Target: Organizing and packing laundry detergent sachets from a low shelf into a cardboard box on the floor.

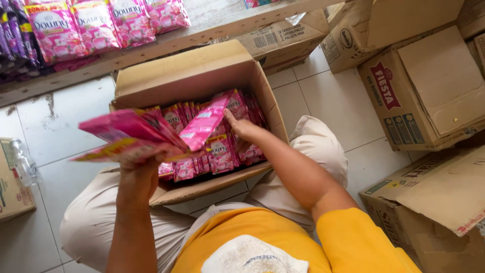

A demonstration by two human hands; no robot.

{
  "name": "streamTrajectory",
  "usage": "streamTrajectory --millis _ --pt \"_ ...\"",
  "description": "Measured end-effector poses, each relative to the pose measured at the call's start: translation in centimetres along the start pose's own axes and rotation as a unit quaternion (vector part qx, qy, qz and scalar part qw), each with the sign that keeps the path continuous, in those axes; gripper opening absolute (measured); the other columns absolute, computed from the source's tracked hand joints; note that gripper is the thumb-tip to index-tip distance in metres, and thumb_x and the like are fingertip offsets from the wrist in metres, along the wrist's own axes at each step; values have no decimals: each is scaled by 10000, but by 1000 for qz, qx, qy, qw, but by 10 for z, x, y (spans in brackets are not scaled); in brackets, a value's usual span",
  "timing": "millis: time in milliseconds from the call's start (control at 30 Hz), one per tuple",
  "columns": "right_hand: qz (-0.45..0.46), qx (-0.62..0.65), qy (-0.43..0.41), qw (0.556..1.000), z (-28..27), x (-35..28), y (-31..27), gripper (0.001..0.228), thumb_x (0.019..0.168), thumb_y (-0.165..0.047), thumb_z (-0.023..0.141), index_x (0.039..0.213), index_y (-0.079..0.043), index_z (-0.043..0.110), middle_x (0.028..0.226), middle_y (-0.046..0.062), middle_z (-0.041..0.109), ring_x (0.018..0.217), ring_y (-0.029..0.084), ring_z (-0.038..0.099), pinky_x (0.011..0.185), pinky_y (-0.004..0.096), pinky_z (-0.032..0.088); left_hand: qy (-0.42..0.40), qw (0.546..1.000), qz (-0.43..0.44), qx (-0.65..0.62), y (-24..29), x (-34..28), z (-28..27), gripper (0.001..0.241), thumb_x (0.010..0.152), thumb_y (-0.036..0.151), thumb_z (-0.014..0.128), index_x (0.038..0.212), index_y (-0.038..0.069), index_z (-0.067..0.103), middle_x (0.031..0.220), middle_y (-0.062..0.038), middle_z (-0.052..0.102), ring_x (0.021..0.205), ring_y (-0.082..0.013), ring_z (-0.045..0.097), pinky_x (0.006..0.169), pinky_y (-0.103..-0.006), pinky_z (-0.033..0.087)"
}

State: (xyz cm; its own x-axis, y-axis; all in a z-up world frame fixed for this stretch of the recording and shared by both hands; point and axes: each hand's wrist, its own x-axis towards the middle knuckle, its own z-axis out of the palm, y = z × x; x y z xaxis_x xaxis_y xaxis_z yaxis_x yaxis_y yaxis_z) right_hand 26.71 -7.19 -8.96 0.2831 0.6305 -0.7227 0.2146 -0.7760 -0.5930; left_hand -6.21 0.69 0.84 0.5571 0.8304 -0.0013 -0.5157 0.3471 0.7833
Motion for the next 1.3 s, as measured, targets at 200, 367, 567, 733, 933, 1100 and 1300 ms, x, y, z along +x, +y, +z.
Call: streamTrajectory --millis 200,367,567,733,933,1100,1300 --pt "-35 489 -116 864 -3 11 -10 858 893 -815 302 1209 -111 678 1075 159 756 952 289 705 911 474 554 -80 995 -41 36 26 -35 47 505 817 -143 750 1278 40 649 1289 -128 674 1174 -270 692 1031 -453 573" --pt "-219 539 -87 809 -4 35 6 245 976 -164 697 1173 -19 689 1122 134 738 1008 236 718 939 428 603 -73 992 -97 34 24 -32 50 648 795 -88 765 1392 35 544 1256 -126 681 1126 -246 691 983 -430 570" --pt "-310 567 -134 751 -8 -53 -51 181 1018 24 646 1179 -40 696 1122 67 734 1025 161 699 929 341 584 -108 992 -63 -2 -6 -9 26 563 897 -76 756 1406 42 547 1252 -90 692 1121 -208 682 1001 -386 558" --pt "-372 470 -169 782 -5 -97 -58 288 1058 -27 641 1344 -50 664 1243 22 714 1160 125 653 1043 318 531 52 988 -37 137 -31 20 45 319 1014 51 685 1318 109 609 1120 -51 722 944 -160 670 771 -371 575" --pt "-420 437 -219 765 -16 -131 -63 421 1091 -79 631 1504 -53 556 1428 41 644 1346 138 567 1184 339 451 -2 985 68 159 -65 37 43 260 1065 127 684 1309 126 594 1166 26 688 1055 -81 625 964 -279 534" --pt "-436 467 -240 731 -26 -148 -75 462 1102 -81 622 1548 -44 505 1489 44 595 1406 140 524 1238 330 404 -2 979 77 190 -69 39 50 353 1081 166 652 1393 156 488 1147 39 637 1016 -72 579 958 -268 506" --pt "-549 203 -105 804 -47 -170 -92 379 1083 -140 655 1442 -51 572 1366 85 620 1266 141 569 1119 320 468 -79 972 89 204 -49 35 78 408 1079 105 663 1410 139 426 1241 31 586 1126 -76 585 1032 -284 515"
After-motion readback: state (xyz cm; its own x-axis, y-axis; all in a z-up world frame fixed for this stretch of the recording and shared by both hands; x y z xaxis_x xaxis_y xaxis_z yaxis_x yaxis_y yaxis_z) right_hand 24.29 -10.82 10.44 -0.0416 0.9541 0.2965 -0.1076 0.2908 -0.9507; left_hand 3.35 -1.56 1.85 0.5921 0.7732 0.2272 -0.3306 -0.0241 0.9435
